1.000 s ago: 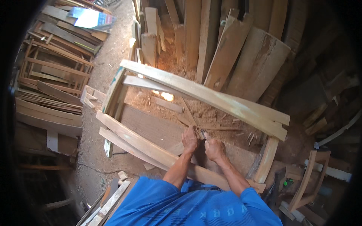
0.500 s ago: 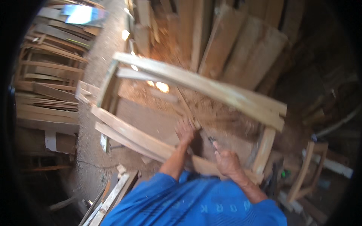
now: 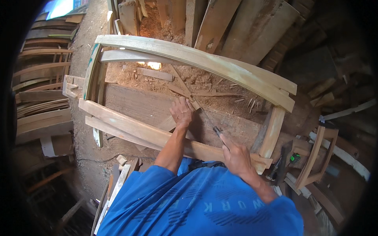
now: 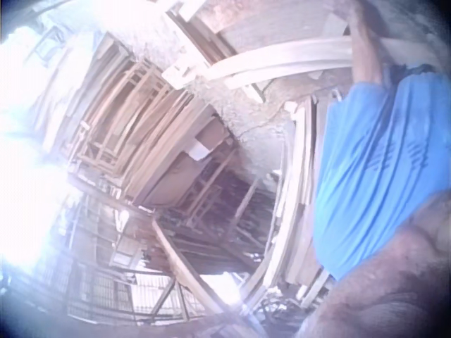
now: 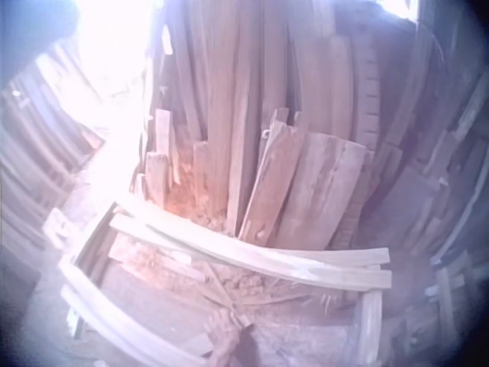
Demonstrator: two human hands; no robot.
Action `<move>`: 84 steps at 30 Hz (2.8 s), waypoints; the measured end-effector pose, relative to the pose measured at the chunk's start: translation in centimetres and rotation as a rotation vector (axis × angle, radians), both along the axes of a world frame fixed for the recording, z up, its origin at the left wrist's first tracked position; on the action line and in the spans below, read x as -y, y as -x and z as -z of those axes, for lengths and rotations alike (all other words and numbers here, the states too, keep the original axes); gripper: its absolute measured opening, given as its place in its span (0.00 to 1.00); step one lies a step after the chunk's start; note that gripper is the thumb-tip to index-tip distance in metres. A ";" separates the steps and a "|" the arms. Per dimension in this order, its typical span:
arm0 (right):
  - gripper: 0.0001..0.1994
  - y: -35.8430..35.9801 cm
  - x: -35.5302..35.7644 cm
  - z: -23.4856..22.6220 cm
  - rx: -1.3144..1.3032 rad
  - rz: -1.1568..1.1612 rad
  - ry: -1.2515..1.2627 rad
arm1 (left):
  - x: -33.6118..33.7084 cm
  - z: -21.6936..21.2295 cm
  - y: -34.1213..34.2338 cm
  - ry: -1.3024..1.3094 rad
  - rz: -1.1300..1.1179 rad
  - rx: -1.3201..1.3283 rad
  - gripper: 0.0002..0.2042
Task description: The person assembles a rectangular wooden frame by fitting wooden beams together and using a hammer to secure the joints.
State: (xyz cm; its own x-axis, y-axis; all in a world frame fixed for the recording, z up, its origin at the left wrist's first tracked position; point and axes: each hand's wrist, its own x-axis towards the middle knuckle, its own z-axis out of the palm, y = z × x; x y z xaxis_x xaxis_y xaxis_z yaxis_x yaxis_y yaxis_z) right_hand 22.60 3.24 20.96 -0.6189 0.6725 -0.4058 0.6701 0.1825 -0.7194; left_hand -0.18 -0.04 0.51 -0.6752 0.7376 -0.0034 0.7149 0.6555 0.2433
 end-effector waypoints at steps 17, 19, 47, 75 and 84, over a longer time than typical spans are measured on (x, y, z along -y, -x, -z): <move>0.21 4.5 -0.9 4.3 0.029 0.056 -0.024 | 0.2 0.2 0.4 -0.024 0.082 0.017 0.08; 0.21 6.8 -2.7 9.4 -0.015 0.106 -0.073 | -0.7 -0.6 0.0 0.007 0.121 0.025 0.08; 0.19 7.3 -2.4 7.4 0.053 0.135 0.031 | -0.1 -0.3 1.0 0.001 0.170 -0.032 0.08; 0.20 1.3 -0.2 6.8 -0.004 0.094 0.025 | -0.2 1.2 0.7 -0.024 0.115 -0.056 0.11; 0.19 -11.1 1.1 -4.7 -0.213 0.539 -0.090 | 0.6 2.6 1.5 0.017 0.071 0.093 0.16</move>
